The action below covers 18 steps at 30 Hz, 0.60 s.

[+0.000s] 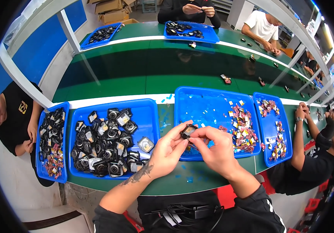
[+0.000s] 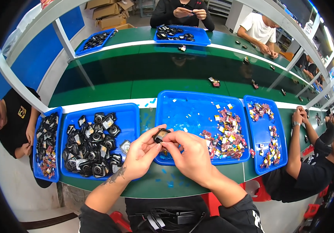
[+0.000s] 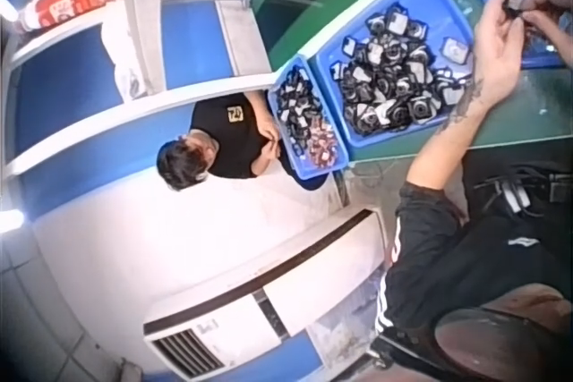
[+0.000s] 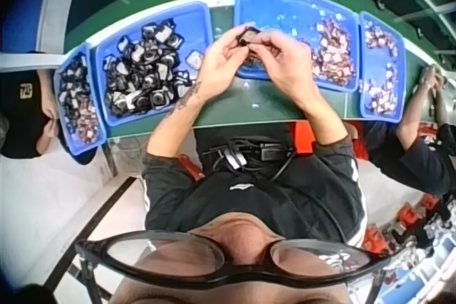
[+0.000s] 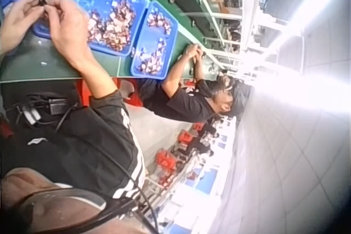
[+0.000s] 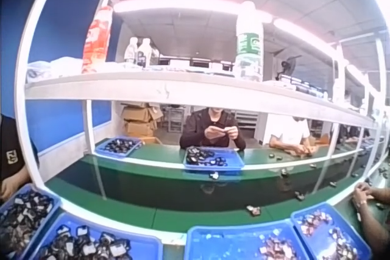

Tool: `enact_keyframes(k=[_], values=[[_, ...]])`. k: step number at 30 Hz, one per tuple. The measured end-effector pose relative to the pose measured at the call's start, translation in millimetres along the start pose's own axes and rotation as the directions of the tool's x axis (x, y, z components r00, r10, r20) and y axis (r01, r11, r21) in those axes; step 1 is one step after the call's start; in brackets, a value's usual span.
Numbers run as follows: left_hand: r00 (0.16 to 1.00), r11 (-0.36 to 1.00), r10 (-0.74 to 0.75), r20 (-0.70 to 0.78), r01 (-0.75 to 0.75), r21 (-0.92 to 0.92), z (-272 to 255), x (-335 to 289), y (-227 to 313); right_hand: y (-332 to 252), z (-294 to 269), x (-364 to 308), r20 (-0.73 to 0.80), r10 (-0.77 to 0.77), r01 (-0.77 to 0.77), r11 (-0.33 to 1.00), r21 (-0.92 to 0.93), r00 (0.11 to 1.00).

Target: Assembling small electronic modules at a production line table.

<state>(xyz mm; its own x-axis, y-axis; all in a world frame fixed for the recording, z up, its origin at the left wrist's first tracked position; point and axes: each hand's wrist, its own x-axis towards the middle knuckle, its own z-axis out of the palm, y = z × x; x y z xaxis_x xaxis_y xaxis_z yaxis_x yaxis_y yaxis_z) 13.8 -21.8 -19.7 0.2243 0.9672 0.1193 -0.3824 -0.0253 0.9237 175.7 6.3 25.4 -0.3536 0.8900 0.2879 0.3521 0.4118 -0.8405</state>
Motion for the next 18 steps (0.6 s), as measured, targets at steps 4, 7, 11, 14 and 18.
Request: enact_keyframes(k=[4,7,11,14,18], values=[[0.999,0.996,-0.029,0.027,0.026,0.087,3,-2,12,2,-1,0,0.003,-0.153,0.152,0.980,-0.125,0.988],[0.999,0.993,-0.015,0.035,0.010,0.120,2,-3,13,0,0,1,0.004,-0.154,0.153,0.982,-0.110,0.988],[0.998,0.993,-0.042,0.039,0.037,0.111,1,-3,12,-1,1,1,0.004,-0.092,0.092,0.993,-0.072,0.996],[1.000,0.981,0.005,0.027,-0.010,0.195,1,-2,9,2,1,2,-0.003,-0.119,0.119,0.990,-0.074,0.993],[0.999,0.962,0.039,0.022,-0.044,0.269,1,-3,5,-3,-1,2,0.008,-0.104,0.104,0.983,-0.150,0.995]])
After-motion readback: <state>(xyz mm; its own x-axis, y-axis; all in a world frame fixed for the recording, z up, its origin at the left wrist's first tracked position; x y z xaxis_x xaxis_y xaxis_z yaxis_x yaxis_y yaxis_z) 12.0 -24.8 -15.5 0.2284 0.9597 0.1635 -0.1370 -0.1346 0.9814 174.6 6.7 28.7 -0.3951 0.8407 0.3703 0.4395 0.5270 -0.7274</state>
